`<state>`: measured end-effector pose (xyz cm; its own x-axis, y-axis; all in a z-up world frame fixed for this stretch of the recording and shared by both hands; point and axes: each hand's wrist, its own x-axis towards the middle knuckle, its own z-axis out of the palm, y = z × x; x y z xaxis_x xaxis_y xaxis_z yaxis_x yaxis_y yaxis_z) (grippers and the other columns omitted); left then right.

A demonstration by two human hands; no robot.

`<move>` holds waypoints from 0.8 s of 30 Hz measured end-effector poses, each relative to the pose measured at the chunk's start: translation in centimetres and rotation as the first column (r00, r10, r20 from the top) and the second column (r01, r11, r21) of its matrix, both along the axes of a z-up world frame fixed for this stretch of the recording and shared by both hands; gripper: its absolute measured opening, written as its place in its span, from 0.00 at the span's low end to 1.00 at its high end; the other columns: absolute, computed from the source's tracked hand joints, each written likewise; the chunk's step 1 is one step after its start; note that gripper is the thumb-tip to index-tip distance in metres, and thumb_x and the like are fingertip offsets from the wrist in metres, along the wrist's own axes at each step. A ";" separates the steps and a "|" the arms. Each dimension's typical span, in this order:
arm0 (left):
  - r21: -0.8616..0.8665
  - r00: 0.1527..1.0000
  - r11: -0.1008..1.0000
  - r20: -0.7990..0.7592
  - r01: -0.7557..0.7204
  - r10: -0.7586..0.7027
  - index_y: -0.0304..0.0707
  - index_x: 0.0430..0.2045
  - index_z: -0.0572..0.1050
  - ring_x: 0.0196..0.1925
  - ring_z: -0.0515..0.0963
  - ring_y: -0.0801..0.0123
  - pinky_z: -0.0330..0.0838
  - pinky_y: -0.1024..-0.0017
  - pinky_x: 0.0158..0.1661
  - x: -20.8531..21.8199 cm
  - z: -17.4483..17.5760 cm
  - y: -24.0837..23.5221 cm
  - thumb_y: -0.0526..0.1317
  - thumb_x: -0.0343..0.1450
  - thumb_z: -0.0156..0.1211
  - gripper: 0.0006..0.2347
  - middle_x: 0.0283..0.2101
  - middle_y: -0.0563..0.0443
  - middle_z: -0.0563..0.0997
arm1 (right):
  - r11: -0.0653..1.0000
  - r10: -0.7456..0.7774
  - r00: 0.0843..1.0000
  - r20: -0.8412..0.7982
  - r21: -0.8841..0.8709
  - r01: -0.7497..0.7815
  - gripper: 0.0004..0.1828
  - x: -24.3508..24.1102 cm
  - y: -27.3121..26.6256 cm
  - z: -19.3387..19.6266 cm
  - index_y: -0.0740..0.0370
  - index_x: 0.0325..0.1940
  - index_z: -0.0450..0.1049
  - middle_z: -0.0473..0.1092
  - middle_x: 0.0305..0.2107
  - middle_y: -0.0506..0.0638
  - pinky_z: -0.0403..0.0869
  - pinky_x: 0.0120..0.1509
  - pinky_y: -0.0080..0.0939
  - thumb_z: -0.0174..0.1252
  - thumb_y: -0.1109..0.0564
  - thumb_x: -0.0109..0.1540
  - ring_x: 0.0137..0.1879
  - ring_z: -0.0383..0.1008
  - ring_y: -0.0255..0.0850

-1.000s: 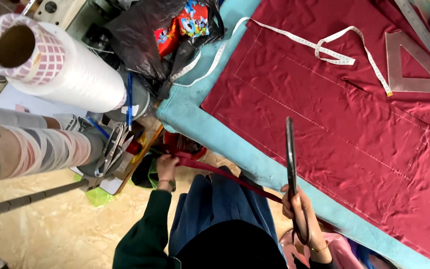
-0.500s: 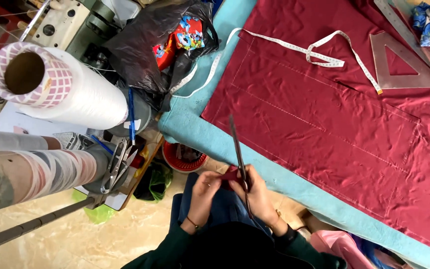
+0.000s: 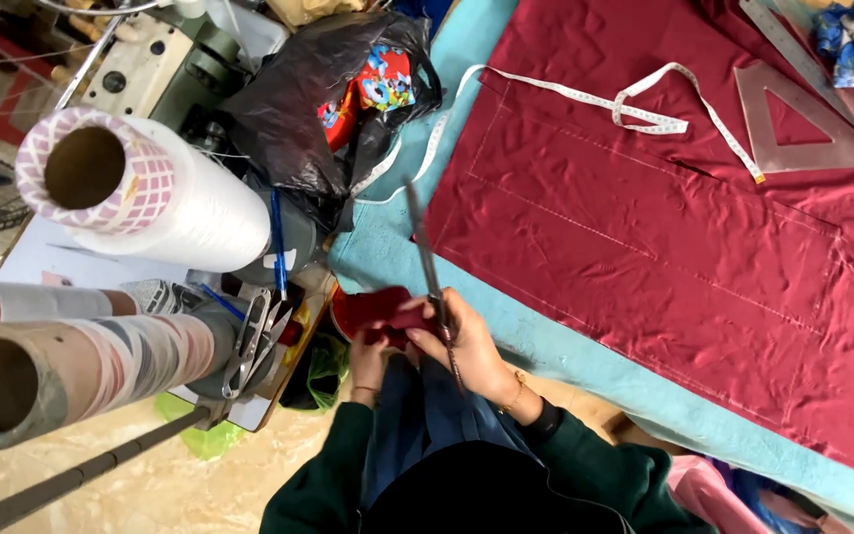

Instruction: Cutting out a garment pattern piece from maroon fabric using large scissors

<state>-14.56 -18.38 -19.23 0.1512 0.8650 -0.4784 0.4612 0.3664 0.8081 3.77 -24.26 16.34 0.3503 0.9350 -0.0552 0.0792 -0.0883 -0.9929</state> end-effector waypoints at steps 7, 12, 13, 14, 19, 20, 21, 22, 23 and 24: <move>-0.203 0.769 0.845 0.351 -0.494 0.534 0.42 0.65 0.68 0.67 0.68 0.57 0.69 0.64 0.64 -0.8 4.1 3.9 0.33 0.77 0.50 0.19 0.66 0.43 0.67 | 0.987 0.130 0.991 0.037 0.088 -0.133 0.19 1.5 0.7 -3.0 0.68 0.44 0.72 0.65 0.65 0.70 0.75 0.59 0.53 0.72 0.56 0.59 0.67 0.68 0.63; -0.026 0.916 0.921 0.104 -0.388 0.389 0.55 0.63 0.71 0.64 0.72 0.63 0.72 0.67 0.62 0.3 0.3 5.8 0.48 0.80 0.53 0.16 0.63 0.52 0.73 | 0.998 0.064 0.993 -0.100 -0.005 -0.065 0.19 3.4 -2.0 -2.0 0.68 0.47 0.72 0.63 0.65 0.72 0.76 0.61 0.52 0.71 0.58 0.59 0.66 0.69 0.66; 0.103 0.933 0.928 0.085 -0.358 0.351 0.55 0.56 0.76 0.62 0.75 0.62 0.71 0.65 0.62 1.2 0.8 6.1 0.46 0.79 0.54 0.12 0.59 0.53 0.77 | 0.999 0.025 0.983 -0.181 -0.026 -0.030 0.20 3.9 -2.8 -1.9 0.69 0.48 0.71 0.66 0.62 0.70 0.77 0.59 0.49 0.71 0.59 0.59 0.62 0.73 0.58; 0.230 0.947 0.919 0.066 -0.321 0.315 0.55 0.49 0.81 0.59 0.77 0.61 0.70 0.63 0.62 2.2 1.3 6.3 0.45 0.79 0.54 0.09 0.54 0.55 0.80 | 0.999 -0.015 0.965 -0.262 -0.046 0.003 0.20 4.4 -3.6 -1.7 0.70 0.50 0.71 0.68 0.60 0.68 0.79 0.57 0.45 0.71 0.61 0.59 0.58 0.77 0.50; 0.446 0.975 0.894 -0.176 -0.046 0.138 0.35 0.46 0.81 0.53 0.79 0.48 0.68 0.55 0.58 2.7 -1.8 8.9 0.48 0.74 0.57 0.16 0.48 0.38 0.82 | 0.978 -0.148 0.987 -0.064 -0.156 0.136 0.22 8.0 -9.4 -0.8 0.63 0.53 0.71 0.74 0.40 0.52 0.74 0.48 0.39 0.70 0.54 0.60 0.44 0.73 0.38; 0.453 0.977 0.890 -0.207 0.050 0.050 0.32 0.55 0.78 0.57 0.76 0.42 0.64 0.52 0.58 2.4 -2.5 9.1 0.49 0.74 0.53 0.21 0.56 0.33 0.80 | 0.973 -0.121 0.988 0.094 -0.186 0.137 0.23 9.0 -11.1 -0.7 0.59 0.53 0.70 0.72 0.35 0.42 0.68 0.42 0.35 0.68 0.48 0.61 0.35 0.67 0.33; 0.452 0.980 0.888 -0.200 0.084 0.010 0.32 0.55 0.78 0.57 0.76 0.42 0.64 0.52 0.58 2.8 -3.0 8.6 0.49 0.74 0.53 0.21 0.56 0.33 0.80 | 0.966 -0.161 0.982 0.100 -0.186 0.178 0.23 9.7 -12.6 -0.5 0.59 0.53 0.70 0.72 0.35 0.42 0.68 0.42 0.35 0.68 0.48 0.61 0.35 0.67 0.33; 0.305 0.969 0.945 -0.243 0.115 -0.040 0.33 0.55 0.78 0.59 0.75 0.44 0.64 0.53 0.59 3.1 -3.5 8.2 0.50 0.73 0.54 0.22 0.57 0.35 0.79 | 0.955 -0.231 0.967 0.106 -0.166 0.246 0.24 10.3 -14.2 -0.4 0.59 0.55 0.70 0.72 0.37 0.44 0.70 0.45 0.34 0.68 0.48 0.60 0.41 0.72 0.33; 0.151 0.954 0.979 -0.283 0.140 -0.093 0.34 0.55 0.78 0.60 0.74 0.46 0.63 0.54 0.60 3.3 -3.9 7.7 0.52 0.72 0.55 0.23 0.58 0.38 0.79 | 0.940 -0.295 0.949 0.111 -0.146 0.309 0.26 10.9 -15.9 -0.2 0.59 0.57 0.70 0.73 0.38 0.45 0.72 0.47 0.34 0.69 0.48 0.59 0.46 0.78 0.33; 0.151 0.952 0.973 -0.278 0.176 -0.129 0.34 0.55 0.78 0.60 0.74 0.46 0.63 0.54 0.60 4.1 -3.9 6.3 0.52 0.72 0.55 0.23 0.58 0.38 0.79 | 0.927 -0.330 0.937 0.116 -0.145 0.345 0.26 11.4 -17.7 -0.4 0.59 0.57 0.70 0.73 0.38 0.45 0.72 0.47 0.34 0.69 0.48 0.59 0.46 0.78 0.33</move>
